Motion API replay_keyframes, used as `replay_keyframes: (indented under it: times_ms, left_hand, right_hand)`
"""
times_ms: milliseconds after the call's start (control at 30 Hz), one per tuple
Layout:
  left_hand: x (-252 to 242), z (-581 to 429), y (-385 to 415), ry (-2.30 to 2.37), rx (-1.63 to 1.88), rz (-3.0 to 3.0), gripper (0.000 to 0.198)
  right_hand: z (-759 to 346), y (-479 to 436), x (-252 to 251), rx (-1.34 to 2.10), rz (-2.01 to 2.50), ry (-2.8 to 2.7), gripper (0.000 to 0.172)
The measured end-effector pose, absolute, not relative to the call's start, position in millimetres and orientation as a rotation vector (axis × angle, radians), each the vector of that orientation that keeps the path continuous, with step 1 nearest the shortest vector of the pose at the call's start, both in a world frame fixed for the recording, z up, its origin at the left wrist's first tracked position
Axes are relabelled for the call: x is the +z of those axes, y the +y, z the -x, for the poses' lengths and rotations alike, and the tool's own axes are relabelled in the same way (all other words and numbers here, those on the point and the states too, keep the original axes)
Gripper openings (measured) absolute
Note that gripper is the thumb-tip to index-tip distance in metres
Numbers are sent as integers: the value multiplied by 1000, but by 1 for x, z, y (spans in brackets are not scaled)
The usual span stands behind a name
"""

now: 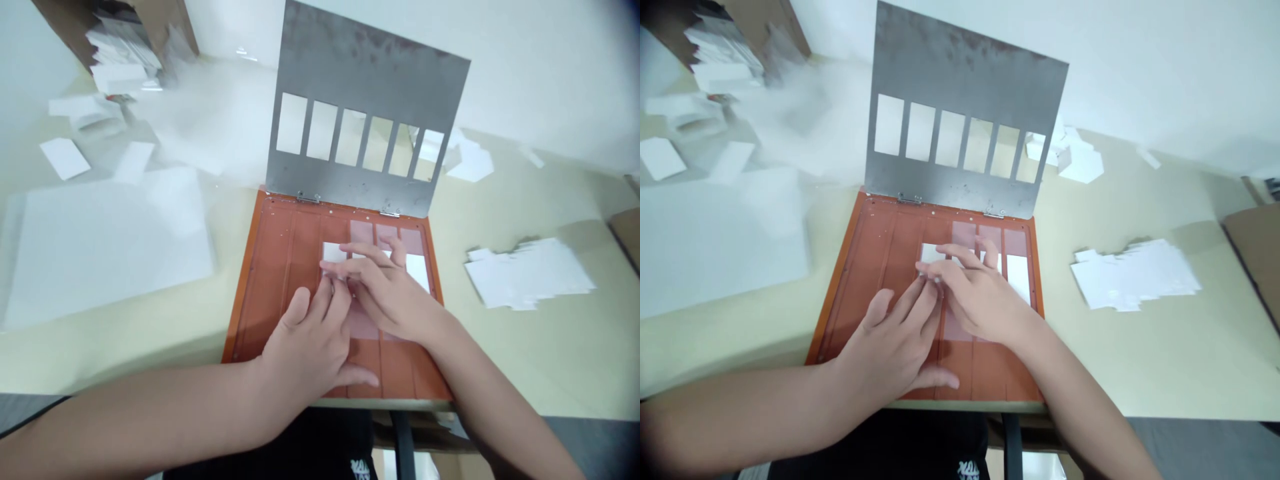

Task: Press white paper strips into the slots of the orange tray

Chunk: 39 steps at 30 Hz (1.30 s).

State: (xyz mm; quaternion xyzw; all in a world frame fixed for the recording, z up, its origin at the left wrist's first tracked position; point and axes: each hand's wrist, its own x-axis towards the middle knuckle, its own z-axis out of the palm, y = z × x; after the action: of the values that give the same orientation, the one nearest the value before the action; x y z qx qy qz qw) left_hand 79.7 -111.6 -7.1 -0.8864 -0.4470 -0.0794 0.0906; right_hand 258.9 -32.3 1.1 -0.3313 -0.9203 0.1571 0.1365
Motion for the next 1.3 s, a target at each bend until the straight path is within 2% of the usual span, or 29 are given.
replay_keyframes:
  times_ms: [100, 267, 333, 500, 600, 667, 767, 867, 1067, 1167, 1300]
  left_hand:
    - [-8, -79, -110, -1283, -292, 2616, 88]
    - [-7, -77, -102, -1210, -324, 2614, 82]
    - [-6, -75, -95, -1166, -345, 2655, 73]
    - [-4, -65, -69, -1188, -423, 2864, 33]
    - [-2, -54, -52, -1180, -496, 3050, 20]
    - [-2, -48, -42, -1287, -567, 3023, 24]
    - [-1, -40, -31, -1438, -550, 2997, 50]
    - [-1, -37, -25, -1570, -528, 3081, 59]
    - [6, -41, -21, -1672, -599, 3102, 60]
    - [11, -44, -18, -1660, -749, 3129, 59]
    - [18, -52, -12, -1639, -1043, 3160, 42]
  right_hand:
    - [-261, -31, 0, 524, 1004, -2634, 40]
    - [-269, -28, 1, 432, 1091, -2548, 30]
    - [-271, -28, 2, 440, 1081, -2548, 28]
    - [-273, -28, 1, 440, 1082, -2518, 24]
    - [-277, -24, -2, 383, 1090, -2455, 25]
    - [-284, -20, -3, 342, 1122, -2372, 26]
    - [-299, -11, -6, 305, 1207, -2224, 27]
    - [-314, -4, -8, 277, 1315, -2088, 26]
    - [-317, 2, -14, 379, 1286, -1985, 24]
    - [-310, 1, -13, 450, 1226, -1990, 25]
    - [-301, -3, -9, 610, 1127, -1979, 31]
